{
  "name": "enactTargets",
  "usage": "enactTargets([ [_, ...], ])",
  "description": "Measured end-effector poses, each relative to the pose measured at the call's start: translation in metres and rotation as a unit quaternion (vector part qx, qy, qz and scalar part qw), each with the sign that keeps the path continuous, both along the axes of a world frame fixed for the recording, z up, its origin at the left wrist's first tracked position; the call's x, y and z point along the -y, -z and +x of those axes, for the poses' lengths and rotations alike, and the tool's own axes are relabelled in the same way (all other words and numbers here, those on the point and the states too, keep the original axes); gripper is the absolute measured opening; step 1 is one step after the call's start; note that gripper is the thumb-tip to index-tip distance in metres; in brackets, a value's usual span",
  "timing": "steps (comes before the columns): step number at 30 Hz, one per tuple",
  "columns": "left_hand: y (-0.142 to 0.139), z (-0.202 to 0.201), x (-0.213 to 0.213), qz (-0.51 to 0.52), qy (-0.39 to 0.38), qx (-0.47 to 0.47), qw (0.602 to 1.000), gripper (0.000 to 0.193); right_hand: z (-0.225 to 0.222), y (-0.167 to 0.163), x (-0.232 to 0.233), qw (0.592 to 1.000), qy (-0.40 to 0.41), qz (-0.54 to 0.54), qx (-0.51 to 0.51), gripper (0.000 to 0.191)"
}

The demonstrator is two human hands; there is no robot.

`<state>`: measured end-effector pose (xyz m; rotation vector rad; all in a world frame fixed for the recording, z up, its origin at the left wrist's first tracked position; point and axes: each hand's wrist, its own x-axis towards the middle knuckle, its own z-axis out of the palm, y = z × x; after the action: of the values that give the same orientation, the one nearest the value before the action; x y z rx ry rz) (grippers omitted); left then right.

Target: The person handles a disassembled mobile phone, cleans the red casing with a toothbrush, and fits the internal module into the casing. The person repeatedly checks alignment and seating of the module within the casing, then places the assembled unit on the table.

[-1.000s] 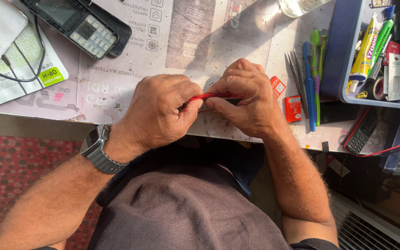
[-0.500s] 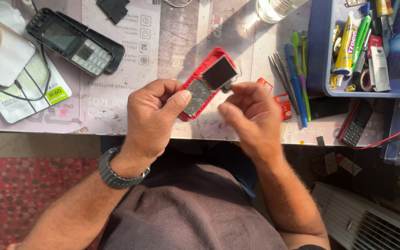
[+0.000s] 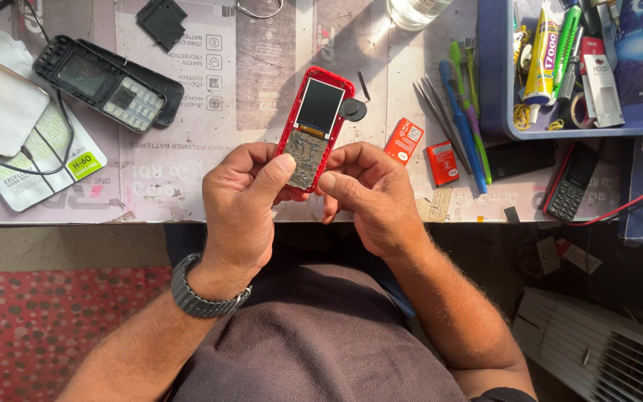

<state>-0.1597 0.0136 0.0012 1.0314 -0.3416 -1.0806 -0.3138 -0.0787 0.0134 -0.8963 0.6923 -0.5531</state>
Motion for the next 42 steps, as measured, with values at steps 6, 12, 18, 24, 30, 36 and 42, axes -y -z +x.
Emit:
enactTargets([
  [6,-0.004,-0.006,-0.004,-0.006,0.03,0.016,0.999,0.013,-0.003,0.004,-0.002,1.0,0.0,-0.018,-0.002,0.017],
  [12,-0.012,0.007,0.002,-0.003,0.117,0.043,0.992,0.022,-0.013,0.005,0.002,1.0,-0.02,-0.015,-0.019,0.015],
  [18,-0.015,0.013,0.01,0.025,0.183,0.068,0.98,0.022,-0.019,-0.006,0.007,0.964,-0.026,-0.182,-0.195,0.021],
  [24,-0.015,0.014,0.011,0.049,0.181,0.17,0.968,0.02,-0.027,-0.044,0.013,0.757,0.06,-0.588,-0.278,0.041],
  [30,-0.016,0.012,0.009,0.037,0.199,0.214,0.956,0.023,-0.006,-0.053,0.023,0.666,-0.011,-0.667,-0.333,0.066],
  [36,-0.012,0.015,0.008,0.012,0.216,0.149,0.965,0.025,0.0,-0.048,0.023,0.71,-0.027,-0.625,-0.325,0.067],
  [42,-0.007,0.018,0.008,-0.043,0.202,0.02,0.978,0.026,-0.025,-0.039,0.021,0.78,0.059,-0.578,-0.231,0.045],
])
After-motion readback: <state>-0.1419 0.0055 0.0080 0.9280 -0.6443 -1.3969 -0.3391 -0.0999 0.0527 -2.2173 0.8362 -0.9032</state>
